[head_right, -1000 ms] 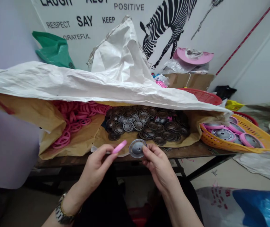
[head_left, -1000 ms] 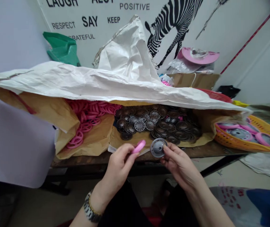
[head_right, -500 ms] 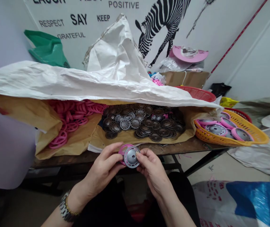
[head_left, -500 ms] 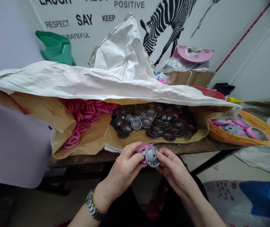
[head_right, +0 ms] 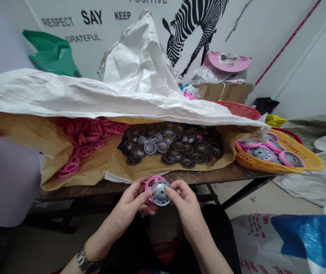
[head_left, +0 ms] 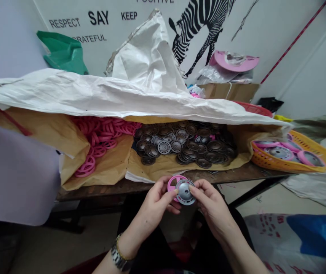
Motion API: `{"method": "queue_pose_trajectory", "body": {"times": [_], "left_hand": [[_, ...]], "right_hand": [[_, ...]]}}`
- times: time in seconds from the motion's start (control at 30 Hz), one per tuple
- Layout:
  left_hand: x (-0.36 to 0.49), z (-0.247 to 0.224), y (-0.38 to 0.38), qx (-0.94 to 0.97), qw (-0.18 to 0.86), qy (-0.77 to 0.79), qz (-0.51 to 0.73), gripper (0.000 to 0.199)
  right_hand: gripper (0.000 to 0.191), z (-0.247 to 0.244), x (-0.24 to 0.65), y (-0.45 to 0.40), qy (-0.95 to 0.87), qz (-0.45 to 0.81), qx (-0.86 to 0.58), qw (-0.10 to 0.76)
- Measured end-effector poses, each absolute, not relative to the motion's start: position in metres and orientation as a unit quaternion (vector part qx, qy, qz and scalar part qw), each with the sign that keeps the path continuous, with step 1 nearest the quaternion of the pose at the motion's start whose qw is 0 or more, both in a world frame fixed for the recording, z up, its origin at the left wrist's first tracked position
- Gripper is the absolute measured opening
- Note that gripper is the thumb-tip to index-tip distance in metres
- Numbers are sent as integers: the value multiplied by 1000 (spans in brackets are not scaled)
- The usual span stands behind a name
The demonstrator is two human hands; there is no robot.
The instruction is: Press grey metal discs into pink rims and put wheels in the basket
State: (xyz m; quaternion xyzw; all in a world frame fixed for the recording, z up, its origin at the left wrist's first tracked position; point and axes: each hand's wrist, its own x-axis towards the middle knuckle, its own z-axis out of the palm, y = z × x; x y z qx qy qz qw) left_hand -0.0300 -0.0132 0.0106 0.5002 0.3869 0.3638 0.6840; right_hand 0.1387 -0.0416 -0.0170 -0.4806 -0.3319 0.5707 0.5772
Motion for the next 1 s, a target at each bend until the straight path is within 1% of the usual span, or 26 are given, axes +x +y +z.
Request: {"method": "queue_pose_trajectory", "body": {"times": [0.23, 0.37, 0.4, 0.47, 0.57, 0.7, 0.87, 1.0], "left_hand": [[-21, 3, -21, 529, 656, 394, 367, 35], [-21, -1, -21, 558, 634, 402, 354, 30], [-21, -1, -21, 572, 624, 402, 348, 29], [-22, -1, -20, 601, 607, 398, 334, 26], [-24, 0, -19, 643, 592, 377, 308, 24], [-25, -1, -19, 691, 555, 357, 296, 25], [-18, -14, -24, 708, 489, 385, 334, 32], [-12, -21, -24, 692, 493, 403, 339, 33]], "right_hand": [[42, -24, 133, -43, -363, 480, -517, 608], [48, -24, 138, -45, -402, 516, -503, 565], [46, -23, 140, -46, -420, 521, -500, 549], [36, -22, 144, -47, -460, 515, -499, 524], [26, -19, 146, -50, -486, 487, -509, 518], [18, -16, 143, -55, -507, 444, -535, 510], [13, -18, 140, -60, -529, 385, -554, 515], [13, -22, 141, -57, -517, 397, -554, 518]]}}
